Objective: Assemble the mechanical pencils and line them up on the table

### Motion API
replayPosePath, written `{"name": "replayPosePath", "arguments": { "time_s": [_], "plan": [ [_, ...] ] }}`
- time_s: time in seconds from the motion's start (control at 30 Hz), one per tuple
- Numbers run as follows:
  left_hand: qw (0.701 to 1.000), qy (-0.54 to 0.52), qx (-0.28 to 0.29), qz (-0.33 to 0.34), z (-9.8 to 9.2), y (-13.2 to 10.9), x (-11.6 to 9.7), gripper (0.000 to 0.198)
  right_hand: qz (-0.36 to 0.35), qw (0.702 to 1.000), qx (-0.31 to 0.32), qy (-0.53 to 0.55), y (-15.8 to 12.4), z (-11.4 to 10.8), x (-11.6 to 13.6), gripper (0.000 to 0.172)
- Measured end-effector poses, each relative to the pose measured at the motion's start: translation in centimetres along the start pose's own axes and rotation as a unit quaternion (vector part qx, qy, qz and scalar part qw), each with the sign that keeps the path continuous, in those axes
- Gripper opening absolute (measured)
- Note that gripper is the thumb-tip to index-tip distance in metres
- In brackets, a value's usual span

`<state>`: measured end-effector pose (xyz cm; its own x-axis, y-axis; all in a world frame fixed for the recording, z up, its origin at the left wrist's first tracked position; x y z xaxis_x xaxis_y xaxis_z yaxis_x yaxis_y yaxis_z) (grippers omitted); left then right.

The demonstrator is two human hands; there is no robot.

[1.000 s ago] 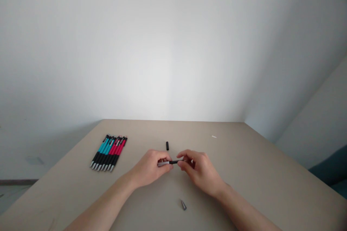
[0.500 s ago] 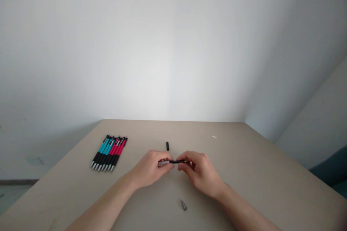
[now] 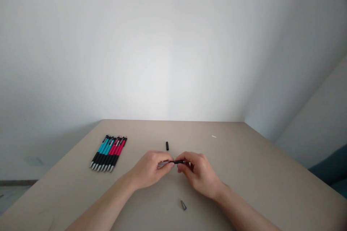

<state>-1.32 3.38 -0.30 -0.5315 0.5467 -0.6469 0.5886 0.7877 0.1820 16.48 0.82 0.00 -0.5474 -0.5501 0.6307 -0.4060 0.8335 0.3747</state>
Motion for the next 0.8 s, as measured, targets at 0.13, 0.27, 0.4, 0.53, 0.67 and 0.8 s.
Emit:
{"name": "replayPosePath", "arguments": {
  "time_s": [0.13, 0.27, 0.4, 0.53, 0.67, 0.8],
  "plan": [
    [1.0, 0.01, -0.016, -0.015, 0.07, -0.01, 0.25, 0.018, -0.017, 0.999, 0.001, -0.033, 0.03, 0.09, -0.08, 0.032],
    [1.0, 0.018, -0.012, -0.001, 0.02, -0.02, 0.18, 0.018, -0.007, 1.0, 0.003, -0.02, 0.01, 0.19, -0.12, 0.029],
    [1.0, 0.017, -0.001, 0.016, -0.05, -0.08, -0.09, 0.023, -0.01, 1.0, -0.007, -0.014, -0.04, -0.02, -0.09, 0.009],
    [0.999, 0.033, -0.012, -0.007, 0.05, -0.05, 0.14, 0.017, -0.029, 0.999, 0.007, -0.043, 0.03, -0.05, -0.05, 0.028],
    [0.999, 0.046, -0.013, -0.004, 0.01, -0.02, 0.23, 0.015, -0.03, 0.998, 0.024, -0.05, 0.04, 0.21, -0.08, 0.037],
    [0.998, 0.057, -0.001, 0.023, -0.28, -0.24, -0.27, 0.017, -0.015, 0.999, 0.02, -0.043, -0.05, 0.49, -0.27, 0.034]
  ]
}}
Point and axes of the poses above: each hand's wrist, its own y-axis towards the middle knuckle, its own z-axis out of the palm, x = y × z, the point moved 2 cm from there along y, towards the middle knuckle, and after that the axes turned 4 degrees about -z, right-handed, at the moved point
